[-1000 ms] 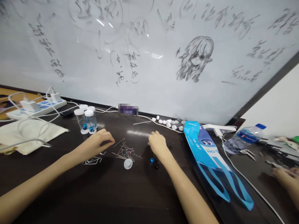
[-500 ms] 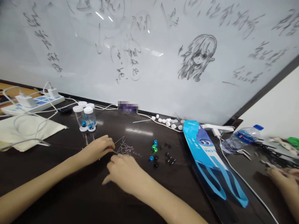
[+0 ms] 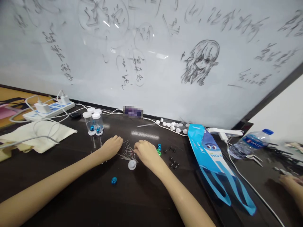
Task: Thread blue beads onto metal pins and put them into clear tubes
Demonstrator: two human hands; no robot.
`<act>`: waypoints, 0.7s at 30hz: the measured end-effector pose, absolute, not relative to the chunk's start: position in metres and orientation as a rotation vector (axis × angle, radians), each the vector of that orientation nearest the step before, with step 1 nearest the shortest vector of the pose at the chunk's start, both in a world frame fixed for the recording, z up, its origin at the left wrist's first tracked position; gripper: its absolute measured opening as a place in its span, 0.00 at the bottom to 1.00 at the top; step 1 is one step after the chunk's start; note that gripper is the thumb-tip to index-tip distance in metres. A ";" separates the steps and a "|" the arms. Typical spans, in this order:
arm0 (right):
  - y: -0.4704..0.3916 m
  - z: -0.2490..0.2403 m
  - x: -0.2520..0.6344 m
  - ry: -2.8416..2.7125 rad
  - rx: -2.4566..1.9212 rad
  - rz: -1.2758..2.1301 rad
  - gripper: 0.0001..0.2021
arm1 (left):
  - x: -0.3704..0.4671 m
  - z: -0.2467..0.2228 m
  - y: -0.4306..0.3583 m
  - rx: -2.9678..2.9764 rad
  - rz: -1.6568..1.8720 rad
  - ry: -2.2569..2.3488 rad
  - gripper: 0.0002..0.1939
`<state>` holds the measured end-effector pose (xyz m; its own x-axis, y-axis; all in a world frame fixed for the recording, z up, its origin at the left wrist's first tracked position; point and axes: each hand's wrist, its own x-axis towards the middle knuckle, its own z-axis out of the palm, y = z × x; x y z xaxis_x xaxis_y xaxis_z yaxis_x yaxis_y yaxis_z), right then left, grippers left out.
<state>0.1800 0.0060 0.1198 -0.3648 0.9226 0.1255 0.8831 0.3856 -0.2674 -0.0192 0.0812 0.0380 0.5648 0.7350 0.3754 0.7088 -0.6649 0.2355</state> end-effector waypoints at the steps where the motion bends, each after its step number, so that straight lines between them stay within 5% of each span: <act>1: 0.006 0.120 0.180 -2.360 -1.580 0.262 0.05 | -0.016 0.039 0.082 2.710 0.701 1.250 0.07; 9: 0.009 0.104 0.165 -1.991 -1.332 0.702 0.13 | -0.023 0.087 0.045 2.442 0.870 1.119 0.11; 13: -0.001 0.102 0.149 -1.851 -1.181 0.895 0.09 | -0.034 0.104 0.016 2.295 0.810 0.979 0.14; 21: -0.029 0.115 0.139 -2.030 -1.058 1.319 0.07 | -0.088 0.072 0.008 2.238 0.779 1.107 0.05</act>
